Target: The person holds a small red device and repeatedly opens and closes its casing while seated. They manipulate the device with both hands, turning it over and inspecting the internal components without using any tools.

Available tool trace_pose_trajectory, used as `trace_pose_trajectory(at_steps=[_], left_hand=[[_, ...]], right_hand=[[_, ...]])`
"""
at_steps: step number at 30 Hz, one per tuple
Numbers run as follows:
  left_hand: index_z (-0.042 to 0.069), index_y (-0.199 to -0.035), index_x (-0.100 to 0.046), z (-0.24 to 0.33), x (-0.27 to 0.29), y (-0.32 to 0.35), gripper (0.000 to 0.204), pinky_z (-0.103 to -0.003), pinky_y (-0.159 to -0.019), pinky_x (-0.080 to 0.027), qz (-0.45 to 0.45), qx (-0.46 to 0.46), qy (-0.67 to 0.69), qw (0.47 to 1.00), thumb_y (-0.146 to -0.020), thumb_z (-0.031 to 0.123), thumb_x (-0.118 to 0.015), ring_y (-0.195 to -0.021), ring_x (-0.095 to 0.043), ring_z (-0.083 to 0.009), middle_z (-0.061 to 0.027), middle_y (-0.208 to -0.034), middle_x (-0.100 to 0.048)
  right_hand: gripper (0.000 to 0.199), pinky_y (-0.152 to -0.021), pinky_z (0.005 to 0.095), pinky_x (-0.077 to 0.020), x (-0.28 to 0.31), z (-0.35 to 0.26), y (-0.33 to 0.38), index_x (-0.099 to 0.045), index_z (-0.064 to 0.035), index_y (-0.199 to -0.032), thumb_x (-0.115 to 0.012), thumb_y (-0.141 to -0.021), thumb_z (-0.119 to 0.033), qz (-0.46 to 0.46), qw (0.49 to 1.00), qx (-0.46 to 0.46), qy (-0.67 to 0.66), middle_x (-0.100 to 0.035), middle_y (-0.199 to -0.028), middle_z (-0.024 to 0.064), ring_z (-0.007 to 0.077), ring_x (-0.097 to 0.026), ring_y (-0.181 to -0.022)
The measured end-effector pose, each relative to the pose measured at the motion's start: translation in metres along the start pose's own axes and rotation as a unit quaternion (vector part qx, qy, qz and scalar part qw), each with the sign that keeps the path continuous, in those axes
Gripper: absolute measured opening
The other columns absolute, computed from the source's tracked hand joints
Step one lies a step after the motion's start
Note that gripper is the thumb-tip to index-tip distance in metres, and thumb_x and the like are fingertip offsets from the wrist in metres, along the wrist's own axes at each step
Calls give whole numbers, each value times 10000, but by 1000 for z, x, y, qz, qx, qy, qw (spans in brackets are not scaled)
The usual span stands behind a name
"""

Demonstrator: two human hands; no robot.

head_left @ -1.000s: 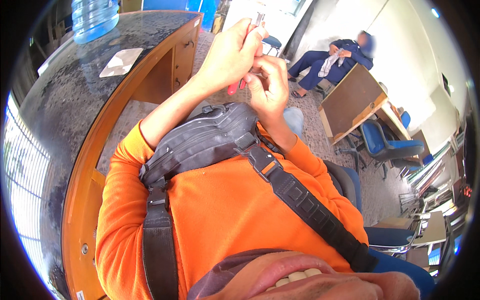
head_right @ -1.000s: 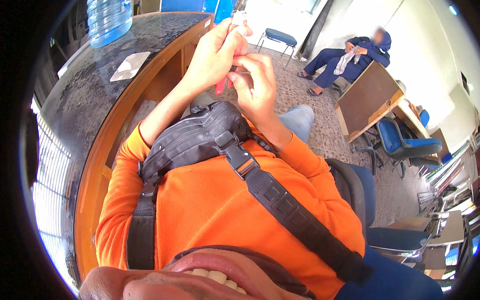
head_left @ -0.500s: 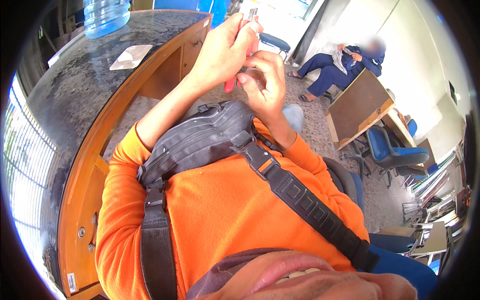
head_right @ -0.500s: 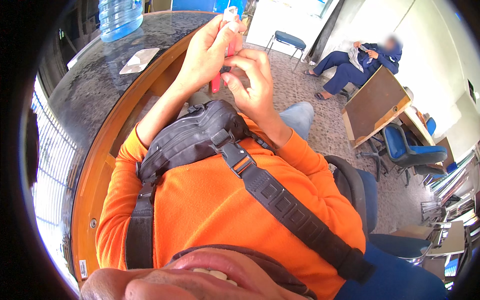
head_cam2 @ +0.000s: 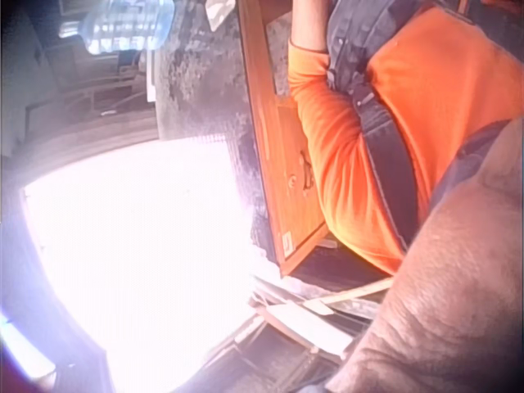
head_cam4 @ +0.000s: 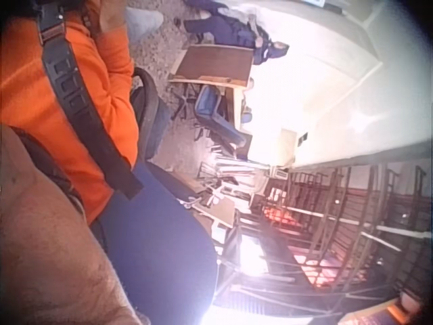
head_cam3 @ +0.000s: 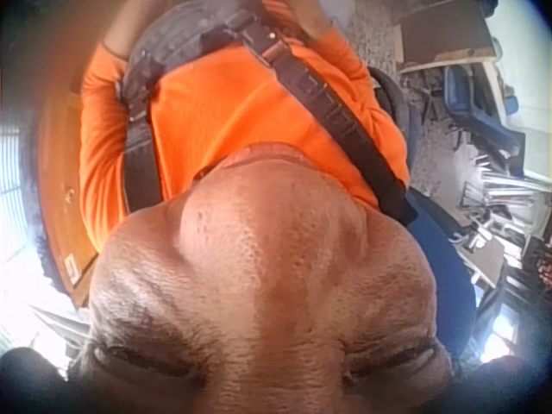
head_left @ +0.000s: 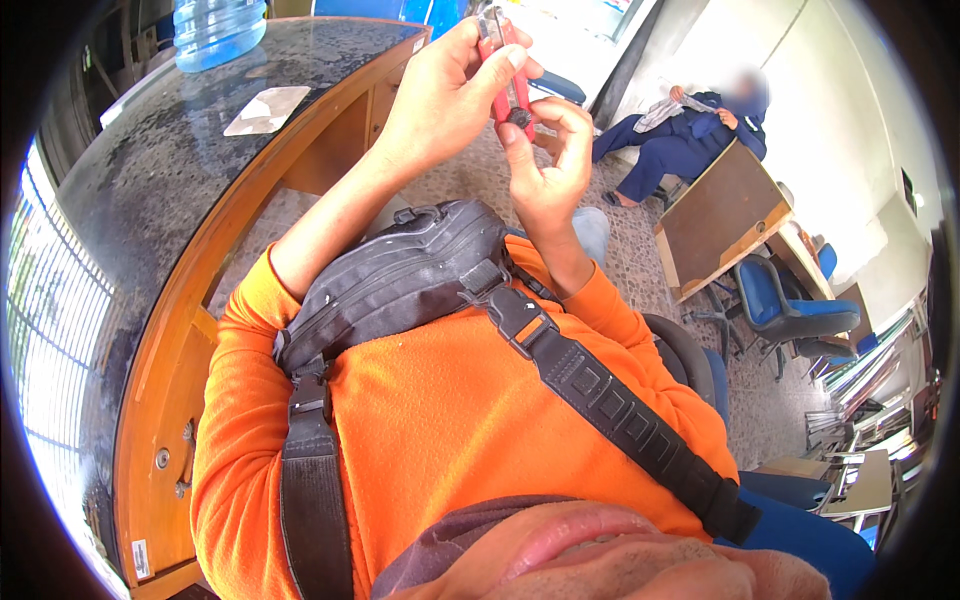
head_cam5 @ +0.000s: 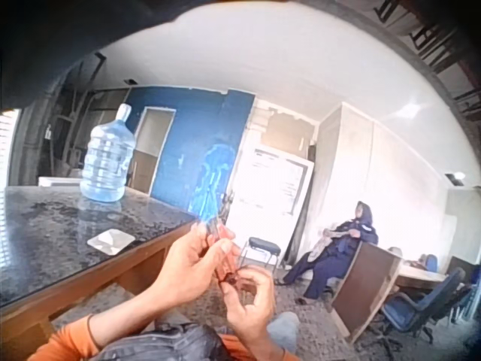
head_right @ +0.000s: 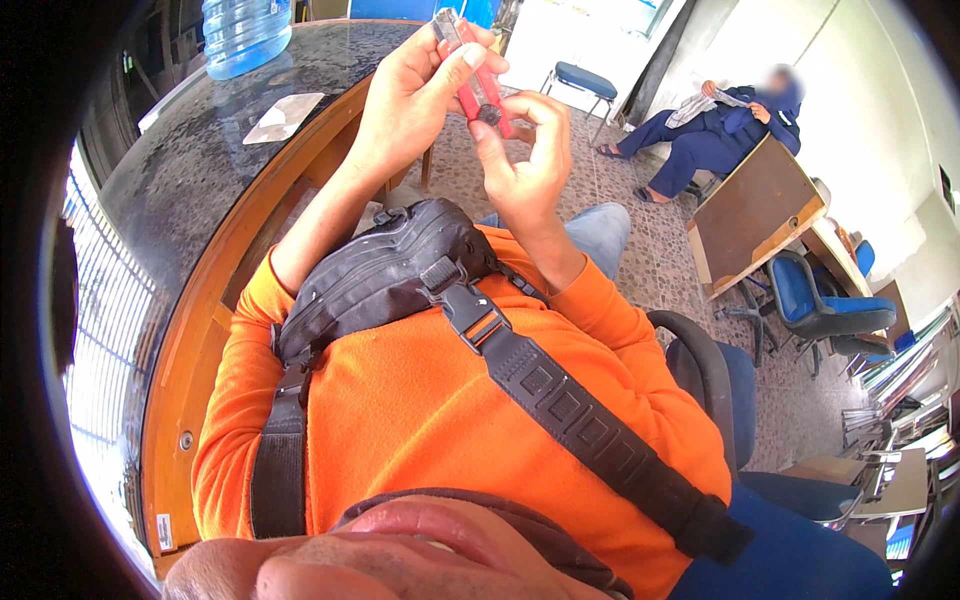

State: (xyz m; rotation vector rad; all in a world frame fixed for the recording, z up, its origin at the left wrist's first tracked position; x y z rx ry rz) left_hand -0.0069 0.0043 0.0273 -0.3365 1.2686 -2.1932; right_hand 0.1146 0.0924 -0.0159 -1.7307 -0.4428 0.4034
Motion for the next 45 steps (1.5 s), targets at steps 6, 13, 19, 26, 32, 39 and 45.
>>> trace_pose_trajectory(at_steps=[6, 13, 19, 26, 32, 39, 45], left_hand=[[14, -1195, -615, -4, 0, -2, 244, -281, -814, -561, -20, 27, 8, 999, -1040, 198, -574, -953, -693, -124, -84, -1015, -744], [65, -1245, -622, -8, -7, -3, 267, -285, -813, -556, -55, 21, 31, 998, -1044, 238, -585, -1006, -667, -107, -53, -1068, -731], [40, -1237, -638, -10, -14, -6, 261, -292, -857, -545, -73, 5, 38, 997, -1015, 175, -632, -1010, -668, -126, -69, -1064, -727], [22, -1216, -643, -3, -20, -9, 234, -302, -876, -541, -100, -39, 38, 993, -996, 102, -645, -1015, -670, -138, -75, -1066, -719], [75, -1151, -680, -10, -26, -9, 208, -255, -811, -523, -100, -91, 76, 988, -944, 81, -665, -943, -635, -76, -9, -941, -694], [35, -1268, -616, -5, -38, -4, 312, -320, -962, -545, -204, -92, 29, 974, -958, 12, -650, -1150, -630, -164, -73, -1212, -653], [80, -1200, -682, 4, -42, -5, 313, -317, -921, -585, -215, -160, -32, 963, -893, 44, -732, -1128, -654, -180, -62, -1228, -663]], right_hand=[[341, -760, 321, -558, 1, -12, -7, -625, -30, -1084, -797, -790, -13, -38, 987, 107, 115, -597, -1118, 125, 216, -619, -998], [344, -722, 299, -572, 4, 5, -1, -622, -42, -1094, -761, -792, 47, 0, 999, 31, 32, -587, -1122, 121, 208, -631, -979], [339, -728, 284, -596, 7, 7, -3, -616, -27, -1092, -758, -798, 62, -2, 999, 23, 25, -565, -1167, 131, 209, -635, -1017], [306, -731, 285, -585, 18, 19, -3, -615, -6, -1064, -787, -813, 27, 44, 998, 41, 22, -594, -1162, 139, 204, -630, -1021], [268, -793, 299, -566, 28, 29, -5, -611, -2, -1051, -784, -847, -18, 80, 995, 42, 33, -601, -1159, 138, 206, -616, -1027], [235, -886, 318, -551, 36, 37, -6, -573, 8, -1099, -720, -920, -32, 89, 996, 6, -18, -555, -1226, 125, 201, -598, -1101], [206, -960, 330, -520, 37, 50, -3, -549, 10, -1118, -669, -971, -68, 94, 991, -44, -80, -535, -1261, 125, 199, -566, -1170]])
Point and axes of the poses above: each hand's wrist, its own y-axis away from the middle knuckle, its own x-axis out of the back of the hand, z = x × y, the point moved 6 cm from there along -y, towards the middle knuckle
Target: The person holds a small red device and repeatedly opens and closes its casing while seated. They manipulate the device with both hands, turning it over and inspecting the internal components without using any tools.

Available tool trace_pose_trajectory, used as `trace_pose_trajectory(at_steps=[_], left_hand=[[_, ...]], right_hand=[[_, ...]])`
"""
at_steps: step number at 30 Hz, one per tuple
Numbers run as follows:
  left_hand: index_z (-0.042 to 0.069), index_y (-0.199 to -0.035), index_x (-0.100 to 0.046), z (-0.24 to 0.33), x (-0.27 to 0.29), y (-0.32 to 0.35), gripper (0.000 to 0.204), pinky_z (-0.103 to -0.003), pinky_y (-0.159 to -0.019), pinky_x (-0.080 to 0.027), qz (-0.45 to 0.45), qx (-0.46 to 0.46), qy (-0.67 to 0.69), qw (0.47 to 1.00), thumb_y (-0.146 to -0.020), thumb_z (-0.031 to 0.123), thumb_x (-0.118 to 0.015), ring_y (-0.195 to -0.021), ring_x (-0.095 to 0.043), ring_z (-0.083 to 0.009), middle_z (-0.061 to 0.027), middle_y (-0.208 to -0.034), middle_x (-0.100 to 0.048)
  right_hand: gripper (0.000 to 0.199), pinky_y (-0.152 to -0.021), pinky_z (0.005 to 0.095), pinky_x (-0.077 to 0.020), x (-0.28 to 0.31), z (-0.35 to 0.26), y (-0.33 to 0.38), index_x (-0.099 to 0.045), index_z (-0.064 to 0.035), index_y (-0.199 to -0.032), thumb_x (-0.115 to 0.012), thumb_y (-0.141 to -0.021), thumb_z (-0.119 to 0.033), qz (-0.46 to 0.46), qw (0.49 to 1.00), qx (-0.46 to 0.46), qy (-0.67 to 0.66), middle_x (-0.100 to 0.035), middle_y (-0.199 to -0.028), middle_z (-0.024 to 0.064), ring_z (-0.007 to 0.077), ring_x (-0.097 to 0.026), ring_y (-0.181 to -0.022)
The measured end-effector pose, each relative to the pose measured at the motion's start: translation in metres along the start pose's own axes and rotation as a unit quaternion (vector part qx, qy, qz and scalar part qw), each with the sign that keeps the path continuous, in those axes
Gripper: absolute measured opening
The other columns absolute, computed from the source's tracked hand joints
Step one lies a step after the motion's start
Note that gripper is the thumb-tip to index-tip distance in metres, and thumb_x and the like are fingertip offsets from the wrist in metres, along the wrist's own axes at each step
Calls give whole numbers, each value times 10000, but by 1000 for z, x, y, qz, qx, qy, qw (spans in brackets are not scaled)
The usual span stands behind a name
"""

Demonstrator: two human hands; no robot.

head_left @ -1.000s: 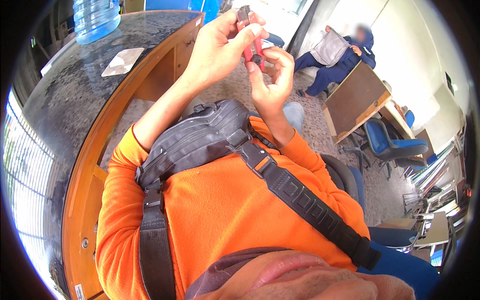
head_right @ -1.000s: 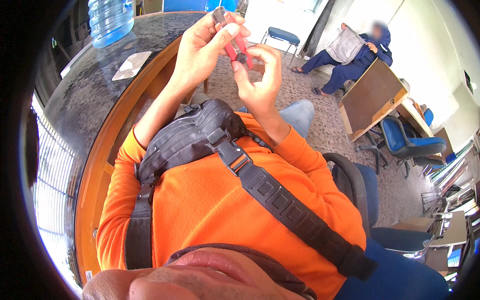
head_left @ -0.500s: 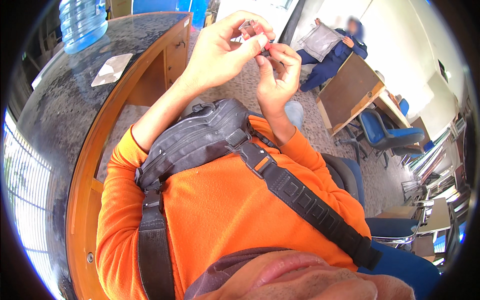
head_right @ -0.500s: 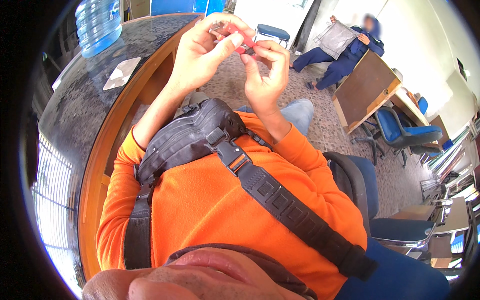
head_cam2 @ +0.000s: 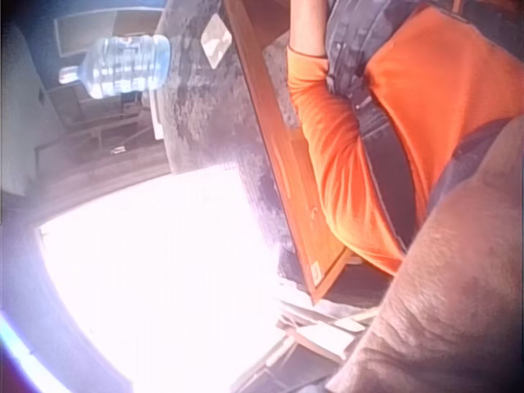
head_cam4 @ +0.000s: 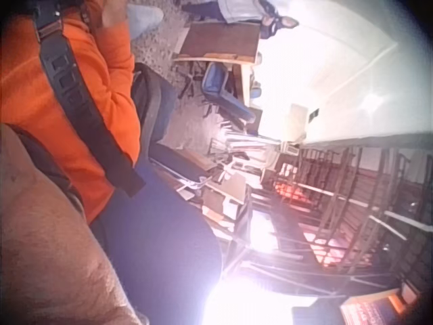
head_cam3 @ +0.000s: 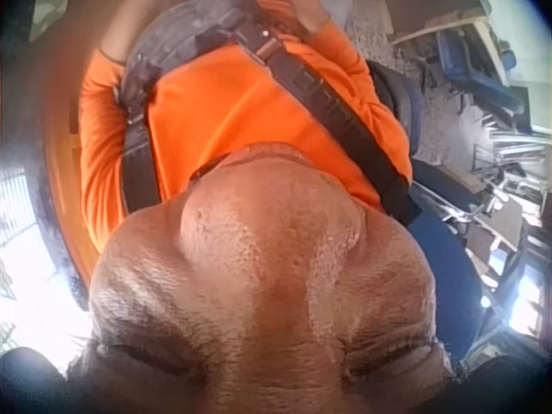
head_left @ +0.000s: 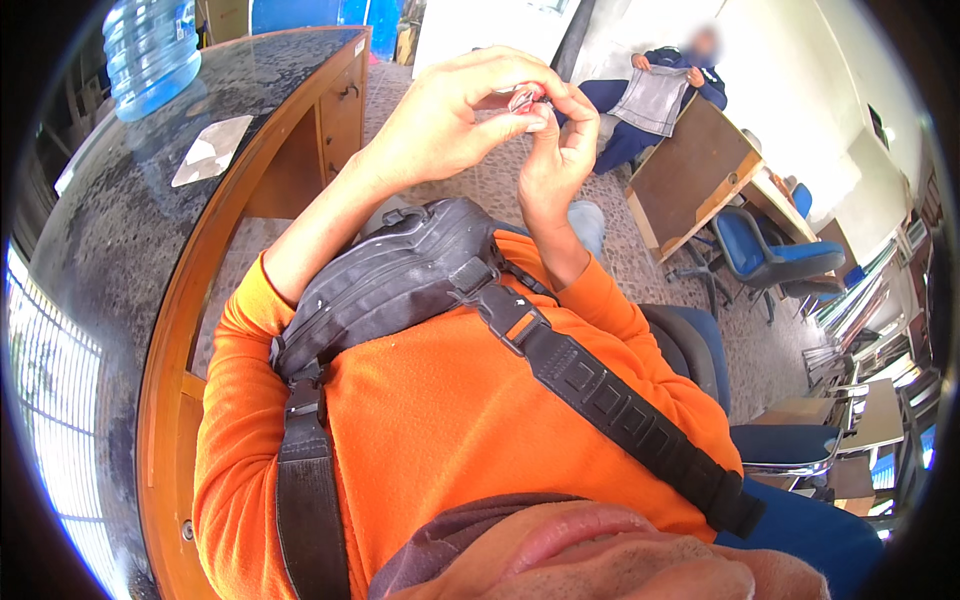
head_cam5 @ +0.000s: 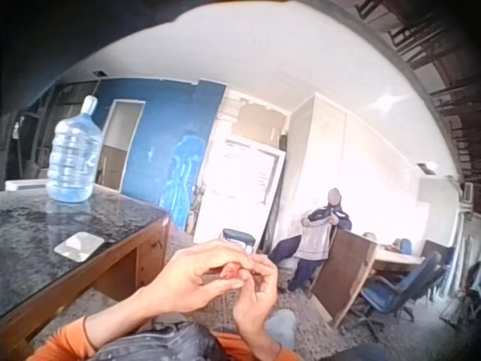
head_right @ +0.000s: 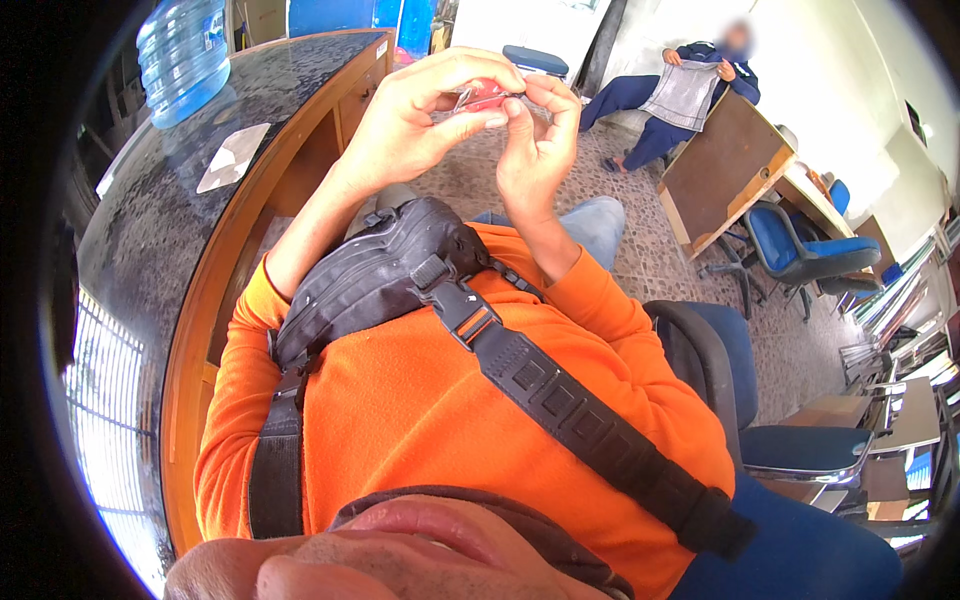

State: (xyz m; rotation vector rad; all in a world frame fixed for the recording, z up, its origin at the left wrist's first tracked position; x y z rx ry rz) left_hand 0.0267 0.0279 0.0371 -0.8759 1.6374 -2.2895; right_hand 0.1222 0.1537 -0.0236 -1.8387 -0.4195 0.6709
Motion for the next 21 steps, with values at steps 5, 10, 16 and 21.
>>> trace_pose_trajectory(at_steps=[5, 10, 16, 21], left_hand=[[88, -1181, -691, 6, 0, -1, 311, -321, -923, -572, -11, -60, -85, 995, -877, 52, -746, -1116, -668, -197, -66, -1184, -692], [58, -1195, -673, -13, 2, 4, 256, -299, -906, -545, 35, 91, 7, 995, -940, 41, -680, -1047, -667, -145, -44, -1102, -710], [33, -1190, -653, -26, 1, 7, 220, -295, -787, -572, 28, 131, 87, 987, -977, 48, -601, -840, -673, -125, -69, -952, -706], [25, -1251, -637, -17, -2, 12, 262, -282, -872, -529, -49, 214, 167, 961, -991, 58, -622, -950, -634, -97, -20, -1033, -693]], right_hand=[[212, -980, 330, -494, 4, 13, 0, -537, 1, -1124, -662, -983, -95, -16, 1000, -20, 7, -557, -1224, 123, 194, -559, -1168], [318, -996, 331, -467, -8, 3, 2, -490, 3, -1216, -667, -986, -126, -20, 996, -75, -42, -591, -1179, 116, 178, -564, -1150], [334, -823, 284, -554, -13, 4, 6, -525, 45, -1246, -622, -1018, -181, -107, 987, -107, -50, -621, -1192, 111, 149, -622, -1048], [265, -694, 261, -548, -24, -16, 8, -611, 42, -1146, -607, -1027, -194, -140, 982, -130, -11, -677, -951, 84, 119, -652, -789]])
Point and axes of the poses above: each hand's wrist, its own y-axis away from the middle knuckle, its own x-axis out of the back of the hand, z = x × y, the point moved 6 cm from there along -y, towards the middle knuckle
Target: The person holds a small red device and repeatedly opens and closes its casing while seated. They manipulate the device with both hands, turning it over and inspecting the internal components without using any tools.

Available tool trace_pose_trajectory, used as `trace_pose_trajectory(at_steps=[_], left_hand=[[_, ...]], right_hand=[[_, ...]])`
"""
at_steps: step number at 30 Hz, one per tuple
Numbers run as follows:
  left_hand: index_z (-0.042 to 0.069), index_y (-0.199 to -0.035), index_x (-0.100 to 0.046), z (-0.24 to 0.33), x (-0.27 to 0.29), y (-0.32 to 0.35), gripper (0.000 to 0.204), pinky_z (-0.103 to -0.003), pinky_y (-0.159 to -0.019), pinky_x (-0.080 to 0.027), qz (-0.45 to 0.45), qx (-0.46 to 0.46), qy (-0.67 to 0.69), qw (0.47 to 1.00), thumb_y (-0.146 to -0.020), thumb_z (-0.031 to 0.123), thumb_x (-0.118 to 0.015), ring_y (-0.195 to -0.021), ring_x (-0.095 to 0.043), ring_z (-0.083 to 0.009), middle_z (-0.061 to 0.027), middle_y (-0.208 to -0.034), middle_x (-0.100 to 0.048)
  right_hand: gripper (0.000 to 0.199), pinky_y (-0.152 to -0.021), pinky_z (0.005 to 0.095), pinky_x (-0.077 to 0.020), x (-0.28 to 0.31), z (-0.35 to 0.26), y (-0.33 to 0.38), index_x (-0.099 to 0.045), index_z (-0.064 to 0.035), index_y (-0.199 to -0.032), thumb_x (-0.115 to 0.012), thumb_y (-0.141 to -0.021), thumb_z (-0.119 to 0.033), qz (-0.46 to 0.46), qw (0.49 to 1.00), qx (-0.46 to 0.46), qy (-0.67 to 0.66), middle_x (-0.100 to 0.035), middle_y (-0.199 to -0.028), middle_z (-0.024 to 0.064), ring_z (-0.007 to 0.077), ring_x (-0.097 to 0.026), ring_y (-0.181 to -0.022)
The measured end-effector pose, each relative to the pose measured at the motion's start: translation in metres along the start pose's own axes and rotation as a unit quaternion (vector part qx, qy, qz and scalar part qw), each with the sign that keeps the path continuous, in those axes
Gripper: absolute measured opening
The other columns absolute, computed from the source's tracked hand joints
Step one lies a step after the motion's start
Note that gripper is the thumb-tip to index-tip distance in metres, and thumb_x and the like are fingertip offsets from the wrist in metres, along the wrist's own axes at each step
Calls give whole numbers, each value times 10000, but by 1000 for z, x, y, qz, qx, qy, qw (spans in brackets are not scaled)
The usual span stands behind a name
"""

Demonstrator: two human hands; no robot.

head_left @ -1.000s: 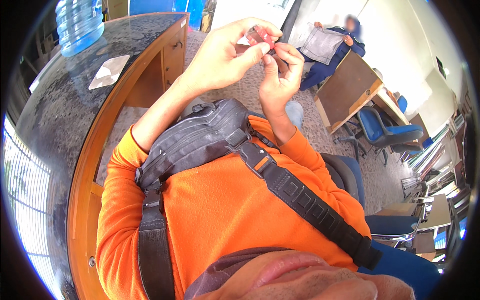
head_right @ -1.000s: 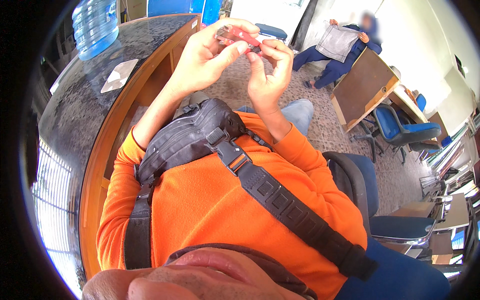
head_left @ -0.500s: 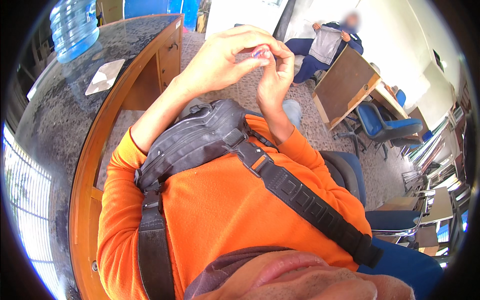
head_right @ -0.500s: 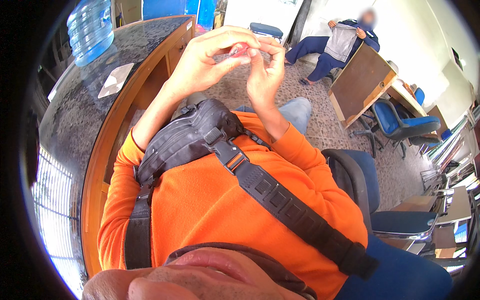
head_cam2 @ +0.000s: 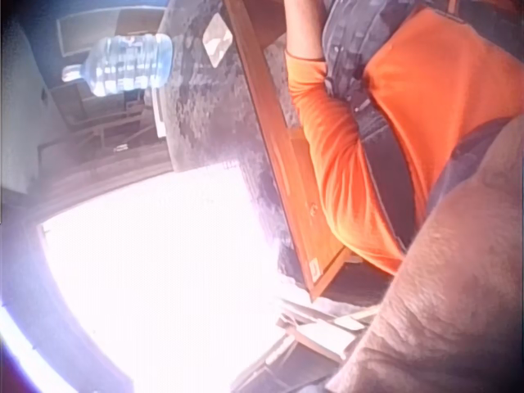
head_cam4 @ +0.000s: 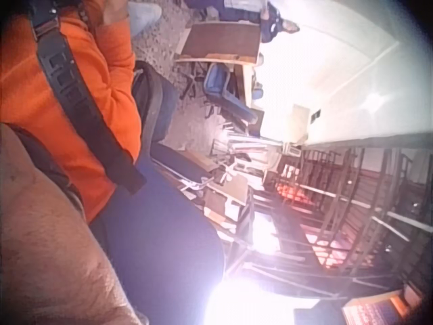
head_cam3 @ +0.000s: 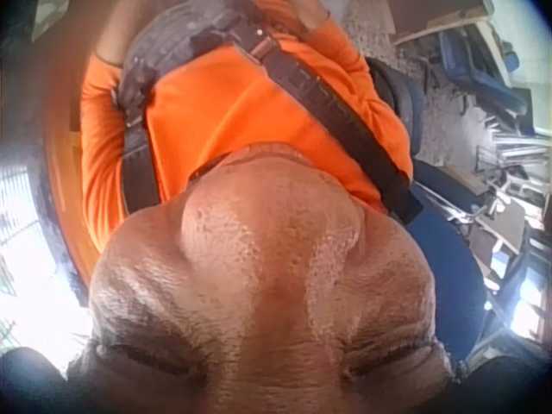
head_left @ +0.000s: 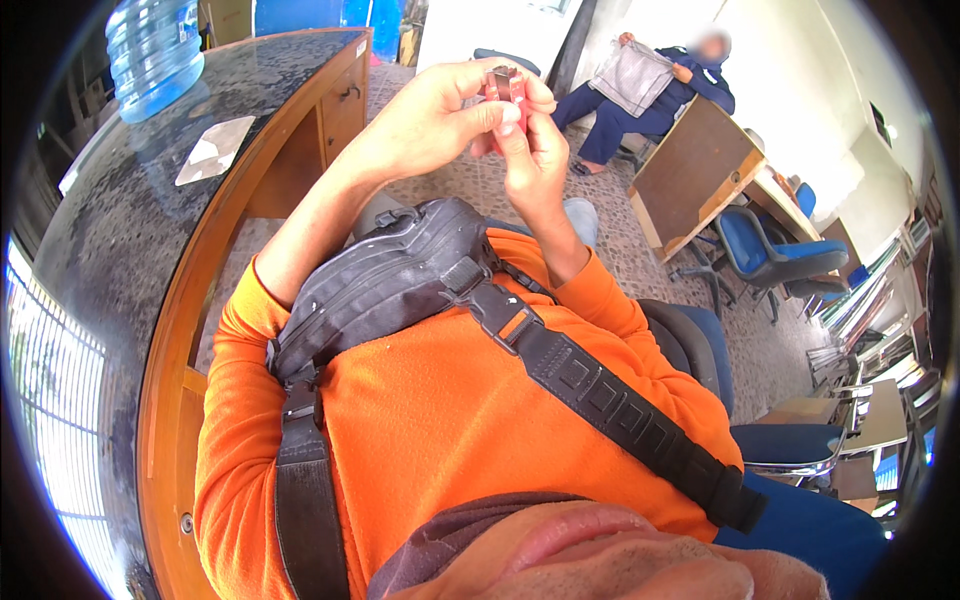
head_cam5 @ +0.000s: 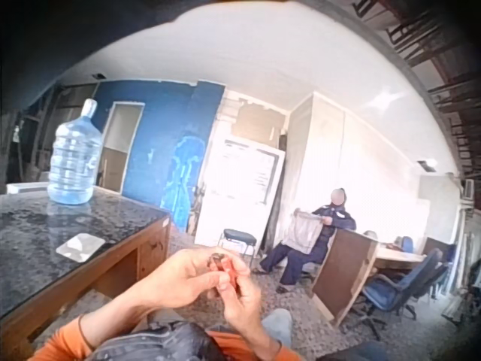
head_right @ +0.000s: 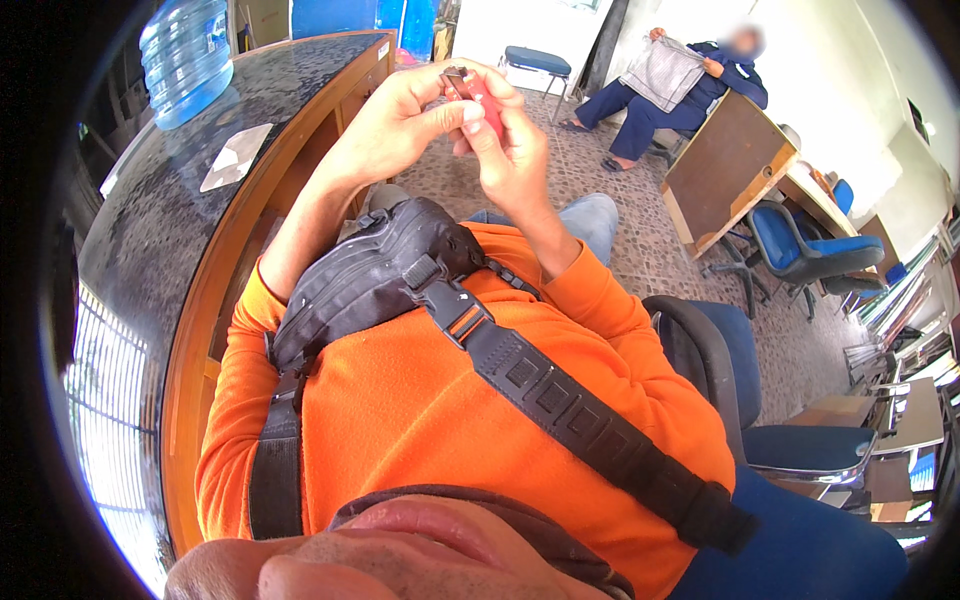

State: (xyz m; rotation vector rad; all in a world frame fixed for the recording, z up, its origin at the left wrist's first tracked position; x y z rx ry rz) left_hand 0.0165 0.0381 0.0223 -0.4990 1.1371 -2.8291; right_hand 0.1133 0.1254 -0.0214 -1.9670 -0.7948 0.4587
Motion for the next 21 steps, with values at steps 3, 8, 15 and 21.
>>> trace_pose_trajectory(at_steps=[3, 8, 15, 21], left_hand=[[24, -1244, -636, 4, 1, 2, 267, -296, -924, -518, 8, 24, 14, 1000, -978, 56, -642, -1008, -639, -116, -32, -1087, -693], [36, -1205, -646, 22, 22, 4, 267, -322, -1013, -487, 84, -144, -114, 979, -943, 57, -695, -1128, -624, -143, -47, -1168, -685], [40, -1104, -677, 40, 22, 14, 174, -320, -1001, -494, 89, -158, -176, 967, -931, 33, -702, -1106, -630, -140, -48, -1129, -699], [30, -1037, -686, 52, 17, 20, 132, -321, -972, -506, 86, -173, -211, 958, -908, 19, -718, -1078, -646, -159, -60, -1083, -712]], right_hand=[[263, -626, 252, -523, -1, -2, 4, -621, 37, -1133, -611, -1026, -204, -15, 1000, -8, 15, -672, -836, 72, 106, -632, -698], [264, -611, 247, -503, 2, 1, 2, -630, 33, -1126, -617, -1024, -211, 28, 999, 34, 20, -666, -806, 69, 106, -620, -674], [190, -702, 252, -500, 3, 0, 0, -666, 7, -1122, -657, -989, -128, 62, 989, 106, 86, -667, -890, 55, 110, -625, -787], [152, -751, 269, -498, 1, -4, -1, -677, -3, -1087, -669, -962, -90, 73, 983, 139, 98, -654, -978, 72, 134, -624, -851]])
Point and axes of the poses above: each hand's wrist, its own y-axis away from the middle knuckle, its own x-axis out of the back of the hand, z = x × y, the point moved 6 cm from there along -y, towards the middle knuckle
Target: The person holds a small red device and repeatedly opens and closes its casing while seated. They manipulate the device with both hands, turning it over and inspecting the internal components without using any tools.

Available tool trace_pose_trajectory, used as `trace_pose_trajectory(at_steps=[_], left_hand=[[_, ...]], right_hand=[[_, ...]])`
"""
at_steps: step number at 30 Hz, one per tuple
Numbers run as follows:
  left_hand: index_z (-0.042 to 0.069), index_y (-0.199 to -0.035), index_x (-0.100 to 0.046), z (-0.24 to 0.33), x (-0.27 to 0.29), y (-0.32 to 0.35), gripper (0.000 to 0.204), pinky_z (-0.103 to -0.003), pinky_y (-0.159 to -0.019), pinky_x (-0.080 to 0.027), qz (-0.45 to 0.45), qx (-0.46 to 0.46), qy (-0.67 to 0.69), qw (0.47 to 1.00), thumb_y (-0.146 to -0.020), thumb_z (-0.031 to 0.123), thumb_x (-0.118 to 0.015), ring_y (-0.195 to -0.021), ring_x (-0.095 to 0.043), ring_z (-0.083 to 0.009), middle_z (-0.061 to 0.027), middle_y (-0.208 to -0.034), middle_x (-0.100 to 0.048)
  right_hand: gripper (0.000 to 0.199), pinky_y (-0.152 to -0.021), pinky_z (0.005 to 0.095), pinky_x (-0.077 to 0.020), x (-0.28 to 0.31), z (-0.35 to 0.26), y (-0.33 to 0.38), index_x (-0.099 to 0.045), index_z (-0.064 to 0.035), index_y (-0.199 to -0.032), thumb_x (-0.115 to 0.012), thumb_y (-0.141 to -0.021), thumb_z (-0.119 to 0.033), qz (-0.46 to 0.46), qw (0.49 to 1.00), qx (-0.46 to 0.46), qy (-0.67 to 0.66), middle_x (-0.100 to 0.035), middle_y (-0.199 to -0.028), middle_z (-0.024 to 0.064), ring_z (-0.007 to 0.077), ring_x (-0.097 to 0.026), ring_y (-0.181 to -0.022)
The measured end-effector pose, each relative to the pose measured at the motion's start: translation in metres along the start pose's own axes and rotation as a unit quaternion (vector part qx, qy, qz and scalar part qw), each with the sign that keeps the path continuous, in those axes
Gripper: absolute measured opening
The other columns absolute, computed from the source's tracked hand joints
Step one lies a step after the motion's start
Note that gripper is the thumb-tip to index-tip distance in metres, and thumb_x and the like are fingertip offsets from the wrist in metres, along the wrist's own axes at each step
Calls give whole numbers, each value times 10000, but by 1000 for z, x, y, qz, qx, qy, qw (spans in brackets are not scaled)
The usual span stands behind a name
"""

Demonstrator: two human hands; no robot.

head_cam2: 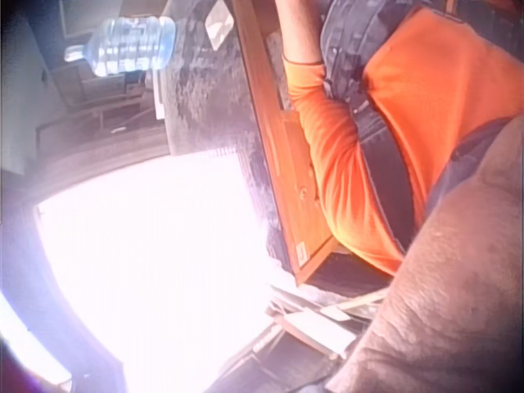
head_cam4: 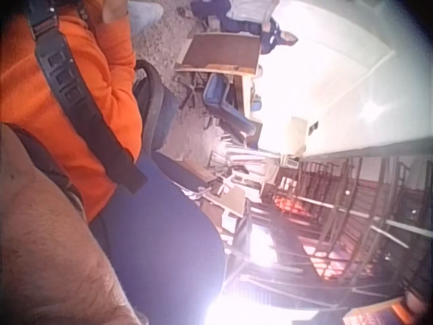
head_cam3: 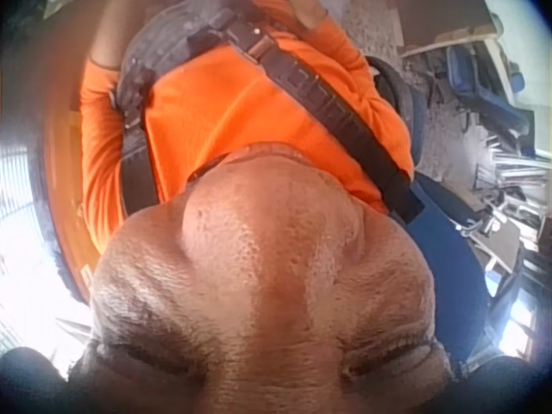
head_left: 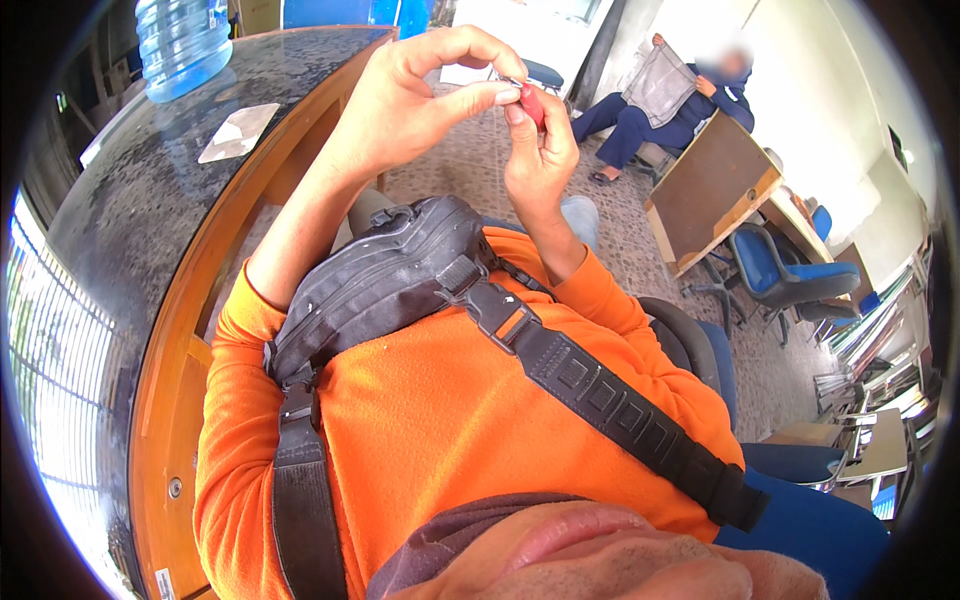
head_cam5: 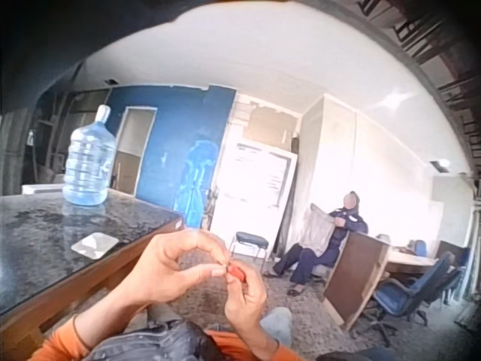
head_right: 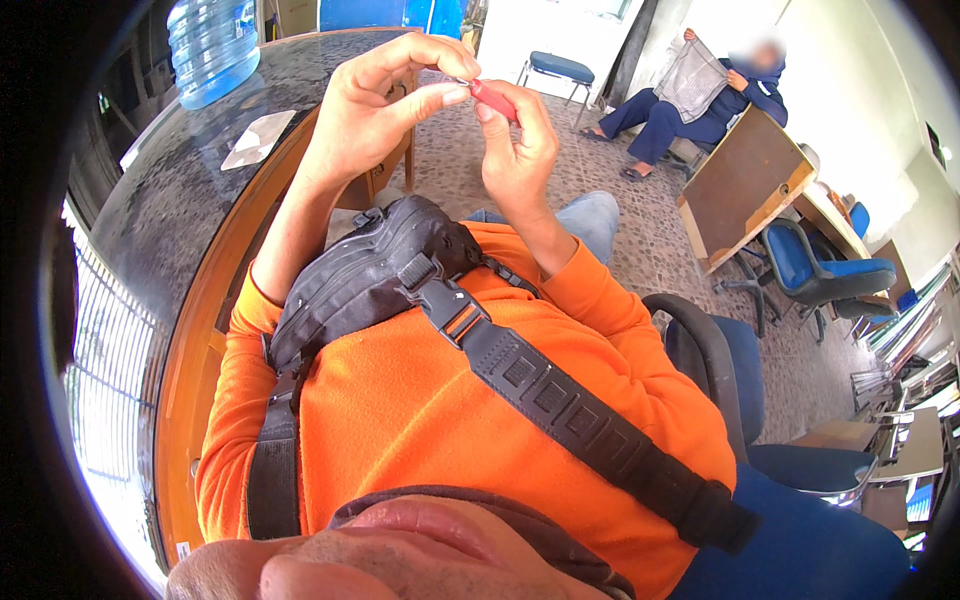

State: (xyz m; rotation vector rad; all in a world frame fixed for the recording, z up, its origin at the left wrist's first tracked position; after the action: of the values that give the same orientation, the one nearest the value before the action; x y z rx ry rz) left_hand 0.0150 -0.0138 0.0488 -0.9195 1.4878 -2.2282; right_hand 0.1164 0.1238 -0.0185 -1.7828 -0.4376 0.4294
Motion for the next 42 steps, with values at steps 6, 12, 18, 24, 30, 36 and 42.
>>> trace_pose_trajectory(at_steps=[6, 12, 18, 24, 30, 36, 42], left_hand=[[44, -986, -688, 12, 0, -3, 153, -345, -983, -507, -22, -37, -50, 998, -855, 5, -755, -1069, -663, -203, -59, -1032, -720], [49, -922, -709, 26, 1, -4, 155, -385, -979, -522, -45, -126, -67, 989, -796, 8, -788, -1047, -679, -240, -48, -969, -732], [50, -928, -725, 36, 2, -5, 141, -381, -958, -531, -40, -142, -128, 981, -803, 20, -784, -1035, -685, -251, -51, -979, -737], [32, -974, -722, 11, 20, -3, 65, -313, -918, -528, 50, -17, -129, 990, -923, 71, -709, -994, -680, -174, -48, -1002, -736], [15, -1055, -696, -34, 12, 1, 174, -266, -921, -481, 73, 132, -5, 989, -1007, 174, -644, -978, -609, -81, 1, -995, -692], [44, -1002, -707, -52, 5, -5, 198, -252, -848, -479, 106, 111, 67, 986, -987, 237, -664, -888, -602, -66, 13, -888, -699], [74, -1075, -699, -66, -4, -12, 187, -305, -980, -442, 35, 97, 234, 967, -1028, 229, -605, -1032, -596, -109, -9, -1055, -693]], right_hand=[[144, -829, 310, -500, -3, -5, -3, -668, -2, -1078, -650, -941, -41, 5, 1000, 11, 28, -657, -1028, 111, 194, -633, -930], [168, -878, 335, -497, -1, -9, 1, -659, 10, -1093, -642, -933, -36, -4, 999, 41, 29, -658, -1044, 126, 235, -639, -964], [169, -826, 311, -509, 1, -12, 1, -664, 8, -1096, -653, -942, -59, 9, 997, 69, 45, -662, -1030, 121, 202, -645, -923], [205, -611, 244, -490, -5, -5, 14, -654, 9, -1100, -670, -975, -153, -100, 989, -107, -27, -646, -773, 28, 82, -599, -659], [301, -498, 220, -419, -13, -4, 19, -616, 20, -1151, -665, -982, -224, -124, 964, -197, -129, -626, -726, 17, 45, -526, -546], [299, -554, 228, -440, -10, 4, 19, -620, 21, -1181, -652, -983, -201, -128, 959, -217, -129, -640, -783, 20, 54, -549, -613], [357, -632, 241, -460, 1, 1, 10, -619, 19, -1254, -613, -1008, -240, -91, 990, -102, 20, -644, -855, 33, 73, -564, -707]])
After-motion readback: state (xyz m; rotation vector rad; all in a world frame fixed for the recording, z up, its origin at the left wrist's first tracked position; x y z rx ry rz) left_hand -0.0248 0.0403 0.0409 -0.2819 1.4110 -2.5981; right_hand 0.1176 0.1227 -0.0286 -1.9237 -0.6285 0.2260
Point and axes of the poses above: each hand's wrist, its own y-axis away from the middle knuckle, its own x-axis out of the back of the hand, z = x × y, the point moved 6 cm from there along -y, towards the middle knuckle
